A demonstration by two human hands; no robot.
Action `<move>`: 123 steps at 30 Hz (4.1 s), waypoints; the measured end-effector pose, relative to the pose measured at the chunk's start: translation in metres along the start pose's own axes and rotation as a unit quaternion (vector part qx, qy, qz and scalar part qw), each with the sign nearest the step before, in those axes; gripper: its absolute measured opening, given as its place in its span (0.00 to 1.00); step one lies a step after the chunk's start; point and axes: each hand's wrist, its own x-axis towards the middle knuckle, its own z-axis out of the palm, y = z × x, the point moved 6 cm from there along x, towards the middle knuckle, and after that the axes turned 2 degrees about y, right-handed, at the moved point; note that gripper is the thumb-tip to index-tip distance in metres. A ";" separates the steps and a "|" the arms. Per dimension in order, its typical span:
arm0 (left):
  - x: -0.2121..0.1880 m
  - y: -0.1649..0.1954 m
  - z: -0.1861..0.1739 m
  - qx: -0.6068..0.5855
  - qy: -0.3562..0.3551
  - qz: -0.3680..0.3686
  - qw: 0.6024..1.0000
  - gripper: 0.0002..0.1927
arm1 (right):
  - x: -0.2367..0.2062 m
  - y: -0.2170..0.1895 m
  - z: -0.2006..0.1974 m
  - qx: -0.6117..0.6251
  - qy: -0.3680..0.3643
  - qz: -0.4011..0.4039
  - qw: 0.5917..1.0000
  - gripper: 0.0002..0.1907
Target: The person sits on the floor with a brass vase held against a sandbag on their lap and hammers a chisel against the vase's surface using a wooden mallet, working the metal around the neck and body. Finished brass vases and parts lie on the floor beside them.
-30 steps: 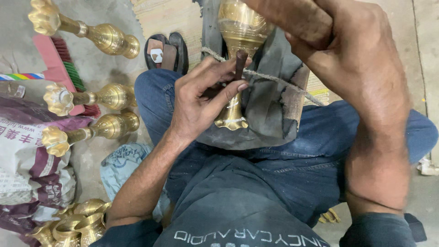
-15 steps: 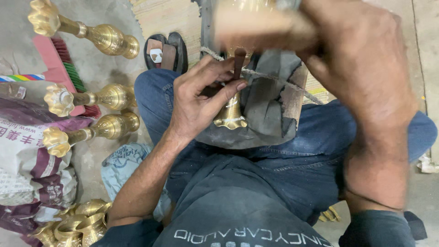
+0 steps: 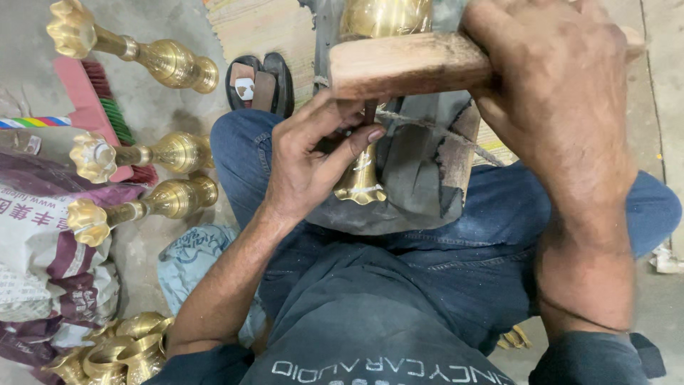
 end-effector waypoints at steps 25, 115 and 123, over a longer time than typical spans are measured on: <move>-0.001 0.000 0.000 -0.057 -0.035 -0.057 0.996 0.21 | -0.008 0.016 0.007 0.211 0.059 0.073 0.973 0.14; -0.012 0.014 0.010 0.074 0.044 -0.047 0.995 0.15 | 0.002 -0.006 -0.003 0.065 0.022 0.043 0.997 0.16; -0.011 0.009 0.011 0.038 0.030 -0.087 0.995 0.19 | 0.001 0.001 0.007 0.143 0.003 0.085 0.986 0.15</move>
